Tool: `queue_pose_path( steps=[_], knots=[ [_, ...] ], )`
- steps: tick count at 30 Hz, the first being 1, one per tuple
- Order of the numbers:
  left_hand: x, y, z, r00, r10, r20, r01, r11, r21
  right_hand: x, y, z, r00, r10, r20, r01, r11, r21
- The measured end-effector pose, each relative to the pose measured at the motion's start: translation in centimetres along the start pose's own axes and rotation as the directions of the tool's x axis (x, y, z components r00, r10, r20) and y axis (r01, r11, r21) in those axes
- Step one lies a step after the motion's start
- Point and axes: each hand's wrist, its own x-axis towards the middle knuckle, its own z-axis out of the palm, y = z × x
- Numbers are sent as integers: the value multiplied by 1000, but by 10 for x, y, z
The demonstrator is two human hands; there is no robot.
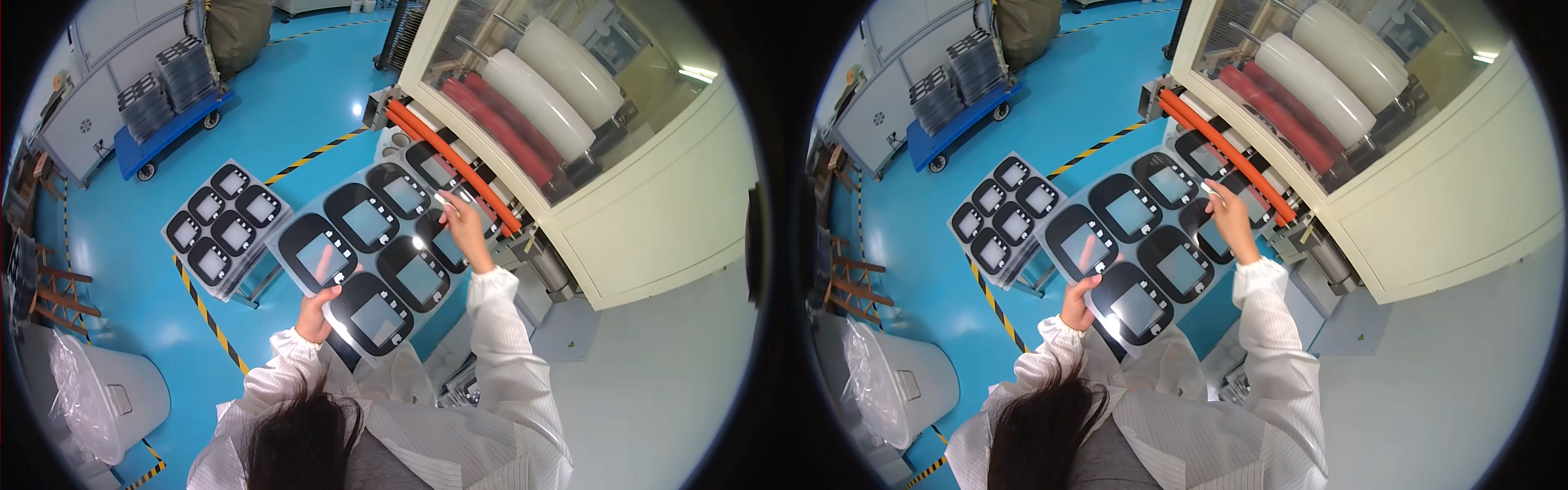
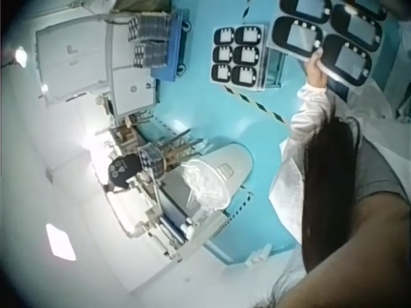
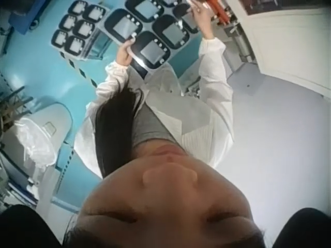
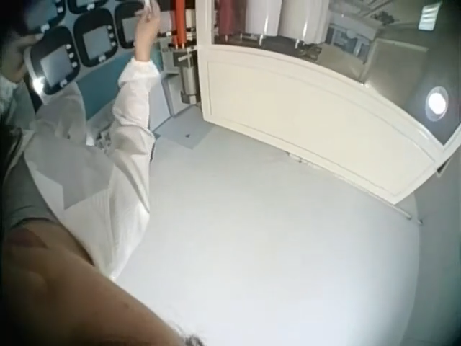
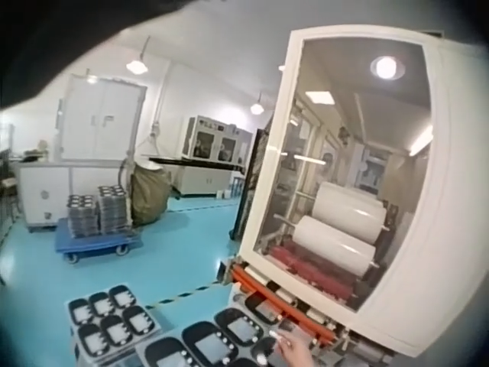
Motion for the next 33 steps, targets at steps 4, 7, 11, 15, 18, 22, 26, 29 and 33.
queue_pose_path(
  steps=[4, 7, 11, 15, 18, 22, 26, 29, 33],
  knots=[
    [-15, 5, -2, 999, 22, -42, -22, 1000, 12, 40, -5, 44, 977, -208, -42, 192, 951, -241],
    [-28, 9, -2, 997, -6, -75, 4, 999, -34, 52, -10, 69, 955, -292, -49, 246, 874, -419],
    [-42, 15, -7, 997, -18, -75, 10, 995, -99, 55, -24, 91, 980, -198, 30, 188, 856, -481],
    [-48, 20, -7, 998, -17, -68, 11, 996, -83, 57, -30, 96, 980, -173, 93, 196, 799, -569],
    [-56, 25, -11, 997, -29, -75, 24, 998, -61, 53, -40, 92, 975, -126, 183, 213, 768, -604],
    [-75, 28, -25, 995, -28, -99, 26, 999, -26, 20, -45, 80, 947, -115, 299, 289, 709, -643],
    [-90, 34, -39, 989, -25, -143, 21, 999, -36, -60, -40, 39, 904, -118, 411, 398, 584, -708],
    [-82, 32, -46, 994, -20, -111, 8, 994, -110, -132, -47, -18, 911, 203, 360, 228, 481, -847],
    [-58, 29, -50, 992, -70, -106, 59, 993, -100, -186, -43, -73, 868, 359, 344, -51, 753, -656]
  ],
)
